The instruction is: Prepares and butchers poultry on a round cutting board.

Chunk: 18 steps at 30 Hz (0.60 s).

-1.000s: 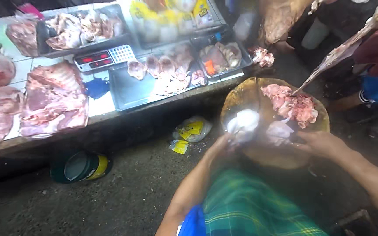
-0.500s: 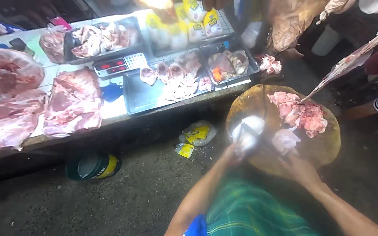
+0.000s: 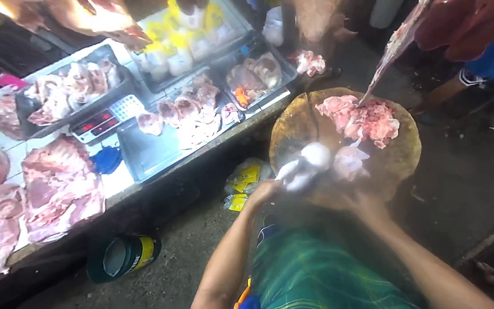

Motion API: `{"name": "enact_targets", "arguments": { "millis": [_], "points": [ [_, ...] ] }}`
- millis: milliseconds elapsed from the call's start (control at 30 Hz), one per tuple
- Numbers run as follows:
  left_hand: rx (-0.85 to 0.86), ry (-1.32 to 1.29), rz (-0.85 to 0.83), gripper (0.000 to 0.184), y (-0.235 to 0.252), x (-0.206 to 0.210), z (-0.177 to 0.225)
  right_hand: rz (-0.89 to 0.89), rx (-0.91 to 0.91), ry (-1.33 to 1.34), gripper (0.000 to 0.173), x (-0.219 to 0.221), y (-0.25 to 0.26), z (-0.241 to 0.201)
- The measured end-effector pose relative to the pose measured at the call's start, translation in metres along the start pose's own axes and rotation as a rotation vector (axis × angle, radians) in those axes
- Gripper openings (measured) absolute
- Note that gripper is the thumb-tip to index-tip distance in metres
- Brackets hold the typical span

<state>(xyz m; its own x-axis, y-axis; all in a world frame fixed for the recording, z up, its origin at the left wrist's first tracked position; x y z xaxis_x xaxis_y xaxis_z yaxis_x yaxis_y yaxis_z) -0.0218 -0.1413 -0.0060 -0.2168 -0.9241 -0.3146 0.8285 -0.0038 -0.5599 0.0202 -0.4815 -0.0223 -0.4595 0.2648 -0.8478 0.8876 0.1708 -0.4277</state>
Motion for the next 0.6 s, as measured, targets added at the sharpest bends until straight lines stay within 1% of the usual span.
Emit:
{"name": "enact_targets", "arguments": {
  "millis": [67,133,167,233,300,333,367,433,467,500,533,567,600],
  "points": [
    [0.005,0.341,-0.053,0.035,0.0,0.002,0.018,-0.058,0.126,0.114,0.074,0.002,-0.025,0.005],
    [0.039,0.668,-0.08,0.046,0.0,0.013,0.031,-0.077,0.23,0.317,0.071,0.008,-0.055,0.001],
    [0.075,0.796,-0.101,0.05,0.0,0.019,0.038,-0.059,0.262,0.419,0.07,0.01,-0.069,-0.005],
    [0.124,0.978,-0.15,0.051,0.001,0.028,0.045,0.026,0.276,0.553,0.067,0.009,-0.094,-0.026],
    [0.163,1.041,-0.199,0.055,0.002,0.034,0.043,0.156,0.227,0.607,0.061,-0.009,-0.112,-0.06],
    [0.181,1.038,-0.214,0.055,0.004,0.035,0.041,0.256,0.176,0.624,0.058,-0.023,-0.116,-0.078],
    [0.195,1.03,-0.22,0.055,0.006,0.035,0.041,0.393,0.097,0.642,0.056,-0.039,-0.116,-0.095],
    [0.206,1.007,-0.225,0.053,0.009,0.031,0.043,0.725,-0.109,0.643,0.051,-0.065,-0.108,-0.125],
    [0.209,1.002,-0.228,0.053,0.011,0.03,0.041,0.874,-0.191,0.638,0.049,-0.071,-0.1,-0.136],
    [0.215,0.998,-0.231,0.053,0.014,0.028,0.04,0.981,-0.239,0.634,0.046,-0.07,-0.088,-0.143],
    [0.218,0.987,-0.239,0.053,0.017,0.026,0.038,1.013,-0.233,0.62,0.045,-0.061,-0.075,-0.147],
    [0.213,0.964,-0.249,0.053,0.02,0.024,0.036,0.951,-0.167,0.589,0.047,-0.041,-0.061,-0.145],
    [0.199,0.923,-0.253,0.052,0.021,0.021,0.031,0.762,-0.032,0.544,0.051,-0.013,-0.051,-0.138]
  ]
}}
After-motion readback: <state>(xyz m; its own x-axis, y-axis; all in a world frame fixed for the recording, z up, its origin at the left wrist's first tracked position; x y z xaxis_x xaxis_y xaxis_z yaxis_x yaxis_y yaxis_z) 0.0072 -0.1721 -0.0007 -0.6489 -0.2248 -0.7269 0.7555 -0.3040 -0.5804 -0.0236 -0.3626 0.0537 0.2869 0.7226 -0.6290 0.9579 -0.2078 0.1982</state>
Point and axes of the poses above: each hand's wrist, its own y-axis towards the middle knuckle, its own x-axis out of the palm, z = x × y, the point moved 6 cm from there along y, towards the middle knuckle, and after that the axes turned 6 degrees about y, right-handed, at the moved point
